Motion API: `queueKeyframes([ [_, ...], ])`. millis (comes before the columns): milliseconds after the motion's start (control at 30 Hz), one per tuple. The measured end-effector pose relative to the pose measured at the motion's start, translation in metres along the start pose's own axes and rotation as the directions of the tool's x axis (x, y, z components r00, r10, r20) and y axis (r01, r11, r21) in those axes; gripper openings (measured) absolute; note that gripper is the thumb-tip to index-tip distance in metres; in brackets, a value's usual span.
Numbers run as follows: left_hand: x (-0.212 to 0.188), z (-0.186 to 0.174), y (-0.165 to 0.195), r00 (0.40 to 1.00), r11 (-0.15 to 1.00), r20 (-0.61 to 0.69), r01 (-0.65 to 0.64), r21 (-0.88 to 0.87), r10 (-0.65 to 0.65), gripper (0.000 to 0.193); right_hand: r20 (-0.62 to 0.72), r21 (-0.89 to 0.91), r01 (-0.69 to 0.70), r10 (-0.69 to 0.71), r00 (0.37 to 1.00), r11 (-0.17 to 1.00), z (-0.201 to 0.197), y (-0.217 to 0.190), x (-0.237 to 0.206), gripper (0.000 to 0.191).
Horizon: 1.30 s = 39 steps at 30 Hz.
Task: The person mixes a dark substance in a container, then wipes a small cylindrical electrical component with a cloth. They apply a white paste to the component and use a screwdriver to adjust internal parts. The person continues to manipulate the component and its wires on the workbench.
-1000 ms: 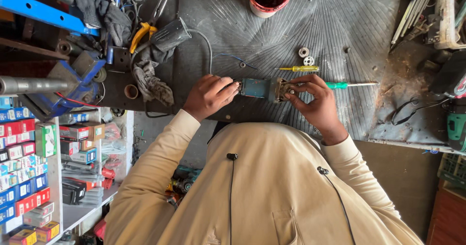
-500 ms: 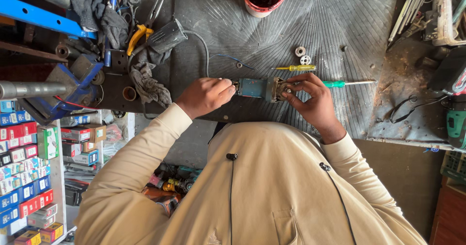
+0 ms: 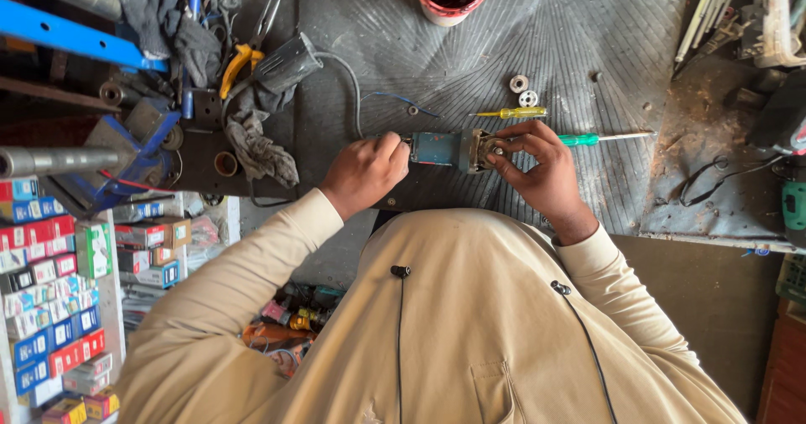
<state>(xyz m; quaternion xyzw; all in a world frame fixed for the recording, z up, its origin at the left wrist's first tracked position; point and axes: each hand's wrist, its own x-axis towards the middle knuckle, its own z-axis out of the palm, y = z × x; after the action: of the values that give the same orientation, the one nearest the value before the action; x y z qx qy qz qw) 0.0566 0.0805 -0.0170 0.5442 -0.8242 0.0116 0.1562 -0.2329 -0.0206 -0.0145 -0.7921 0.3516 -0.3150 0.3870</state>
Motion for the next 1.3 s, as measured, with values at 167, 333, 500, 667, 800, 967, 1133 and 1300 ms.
queueKeyframes([
  [167, 0.0, 0.002, 0.003, 0.997, 0.999, -0.075, 0.034, -0.009, -0.035, 0.015, -0.003, 0.015, -0.012, 0.012, 1.0, 1.0, 0.0, 0.0, -0.003, 0.019],
  [333, 0.0, 0.008, -0.001, 0.997, 0.998, -0.07, 0.044, 0.033, -0.042, 0.014, -0.007, 0.009, -0.022, 0.022, 1.0, 1.0, 0.001, -0.001, -0.003, 0.019],
  [500, -0.001, 0.014, -0.003, 0.99, 0.997, -0.119, 0.07, -0.007, -0.071, 0.017, -0.003, 0.021, -0.016, 0.016, 1.0, 1.0, 0.0, -0.001, -0.004, 0.019],
  [667, -0.001, 0.012, -0.008, 0.992, 0.997, -0.112, 0.041, -0.068, -0.049, 0.015, 0.001, 0.015, -0.012, 0.012, 1.0, 1.0, -0.001, -0.002, -0.003, 0.019],
  [800, -0.002, 0.008, -0.007, 0.976, 0.982, -0.189, 0.077, -0.174, -0.11, 0.014, -0.003, 0.0, 0.016, -0.016, 1.0, 1.0, -0.001, -0.006, -0.001, 0.02],
  [967, -0.005, -0.002, -0.004, 0.932, 0.928, -0.177, 0.266, -0.261, -0.317, 0.01, -0.042, -0.037, -0.004, 0.002, 0.999, 0.999, -0.005, -0.007, -0.006, 0.049],
  [1133, -0.012, -0.014, -0.01, 0.928, 0.934, -0.158, 0.309, -0.18, -0.337, 0.034, 0.256, 0.068, -0.713, 0.678, 0.689, 0.698, -0.001, 0.016, -0.005, 0.061],
  [1300, -0.02, -0.011, -0.016, 0.926, 0.91, 0.008, 0.372, -0.183, -0.377, 0.034, 0.511, 0.266, -0.882, 0.719, 0.471, 0.389, 0.005, 0.038, -0.013, 0.063],
])
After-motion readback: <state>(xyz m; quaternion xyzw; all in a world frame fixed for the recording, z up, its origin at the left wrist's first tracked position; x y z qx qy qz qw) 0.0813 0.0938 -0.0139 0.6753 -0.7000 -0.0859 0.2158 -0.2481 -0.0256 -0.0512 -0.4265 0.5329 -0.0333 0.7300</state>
